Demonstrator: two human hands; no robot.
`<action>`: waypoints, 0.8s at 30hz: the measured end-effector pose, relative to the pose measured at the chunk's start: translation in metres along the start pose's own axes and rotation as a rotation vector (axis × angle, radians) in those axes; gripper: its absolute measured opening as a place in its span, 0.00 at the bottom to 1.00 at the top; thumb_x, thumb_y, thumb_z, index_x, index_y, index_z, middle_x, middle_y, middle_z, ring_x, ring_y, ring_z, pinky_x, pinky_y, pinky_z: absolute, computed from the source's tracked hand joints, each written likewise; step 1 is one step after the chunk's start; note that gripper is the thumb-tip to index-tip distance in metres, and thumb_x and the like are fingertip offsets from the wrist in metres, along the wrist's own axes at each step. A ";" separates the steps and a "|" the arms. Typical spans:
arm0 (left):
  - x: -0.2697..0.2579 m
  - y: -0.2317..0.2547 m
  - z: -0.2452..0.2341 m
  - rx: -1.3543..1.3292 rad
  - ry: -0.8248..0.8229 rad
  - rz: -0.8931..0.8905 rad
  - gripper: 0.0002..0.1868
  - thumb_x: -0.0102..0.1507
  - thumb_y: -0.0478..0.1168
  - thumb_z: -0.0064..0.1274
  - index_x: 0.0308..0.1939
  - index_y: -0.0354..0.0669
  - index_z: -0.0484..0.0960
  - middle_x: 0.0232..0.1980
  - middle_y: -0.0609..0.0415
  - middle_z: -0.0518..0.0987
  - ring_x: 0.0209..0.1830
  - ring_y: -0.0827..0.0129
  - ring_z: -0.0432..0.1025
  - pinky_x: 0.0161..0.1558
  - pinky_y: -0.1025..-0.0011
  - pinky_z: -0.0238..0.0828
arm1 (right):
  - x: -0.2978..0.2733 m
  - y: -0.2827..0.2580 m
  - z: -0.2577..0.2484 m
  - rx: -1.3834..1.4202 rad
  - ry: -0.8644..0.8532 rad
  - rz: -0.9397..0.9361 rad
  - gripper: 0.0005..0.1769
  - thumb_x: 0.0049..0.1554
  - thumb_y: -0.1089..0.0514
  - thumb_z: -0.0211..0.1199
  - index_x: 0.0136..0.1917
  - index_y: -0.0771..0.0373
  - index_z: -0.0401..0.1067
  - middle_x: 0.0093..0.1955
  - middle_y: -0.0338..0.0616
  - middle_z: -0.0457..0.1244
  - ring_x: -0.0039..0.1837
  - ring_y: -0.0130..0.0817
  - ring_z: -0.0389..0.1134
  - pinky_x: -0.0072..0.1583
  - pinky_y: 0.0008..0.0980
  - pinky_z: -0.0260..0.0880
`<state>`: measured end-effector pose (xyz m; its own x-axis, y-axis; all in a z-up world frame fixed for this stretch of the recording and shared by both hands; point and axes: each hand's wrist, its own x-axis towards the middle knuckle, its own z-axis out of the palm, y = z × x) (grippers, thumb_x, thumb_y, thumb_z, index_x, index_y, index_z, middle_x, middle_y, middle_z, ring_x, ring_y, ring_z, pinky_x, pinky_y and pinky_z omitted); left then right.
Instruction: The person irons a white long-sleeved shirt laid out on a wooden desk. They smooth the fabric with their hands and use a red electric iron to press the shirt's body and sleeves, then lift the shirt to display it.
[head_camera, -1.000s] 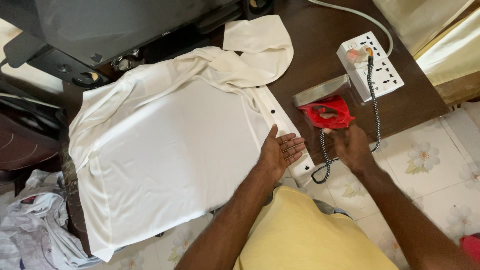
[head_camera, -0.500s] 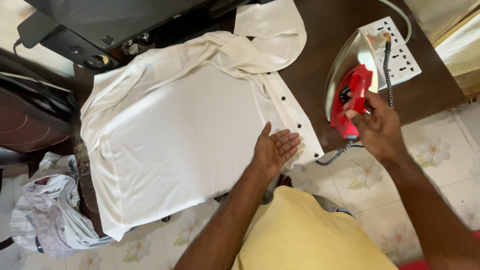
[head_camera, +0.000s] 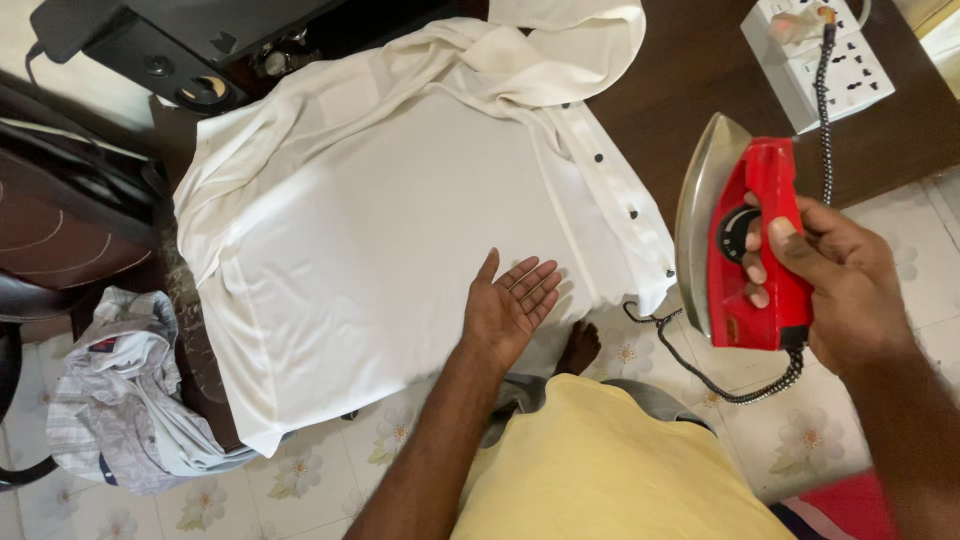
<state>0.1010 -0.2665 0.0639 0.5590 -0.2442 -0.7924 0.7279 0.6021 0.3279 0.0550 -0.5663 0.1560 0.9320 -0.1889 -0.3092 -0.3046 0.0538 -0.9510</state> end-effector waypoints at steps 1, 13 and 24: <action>-0.005 0.005 -0.007 -0.020 0.008 0.004 0.35 0.70 0.61 0.33 0.66 0.35 0.69 0.65 0.41 0.76 0.65 0.57 0.71 0.67 0.62 0.68 | -0.001 -0.001 0.009 0.020 -0.041 0.030 0.19 0.69 0.57 0.53 0.69 0.70 0.67 0.46 0.43 0.63 0.41 0.29 0.62 0.43 0.31 0.67; -0.051 0.083 -0.133 -0.371 0.097 0.191 0.34 0.70 0.60 0.36 0.65 0.33 0.69 0.63 0.42 0.76 0.63 0.57 0.72 0.65 0.62 0.67 | -0.005 -0.039 0.194 0.023 -0.295 0.285 0.18 0.64 0.55 0.56 0.62 0.70 0.71 0.41 0.39 0.64 0.35 0.24 0.61 0.38 0.26 0.66; -0.066 0.154 -0.282 -0.488 0.234 0.616 0.34 0.70 0.59 0.34 0.66 0.33 0.69 0.64 0.42 0.76 0.62 0.58 0.72 0.67 0.61 0.68 | 0.002 -0.035 0.390 -0.250 -0.511 0.245 0.19 0.64 0.48 0.58 0.40 0.65 0.66 0.27 0.37 0.56 0.26 0.25 0.54 0.30 0.29 0.59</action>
<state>0.0639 0.0567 0.0216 0.6656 0.3703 -0.6479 0.0330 0.8528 0.5212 0.1441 -0.1865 0.1862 0.7862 0.2970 -0.5419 -0.5011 -0.2068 -0.8403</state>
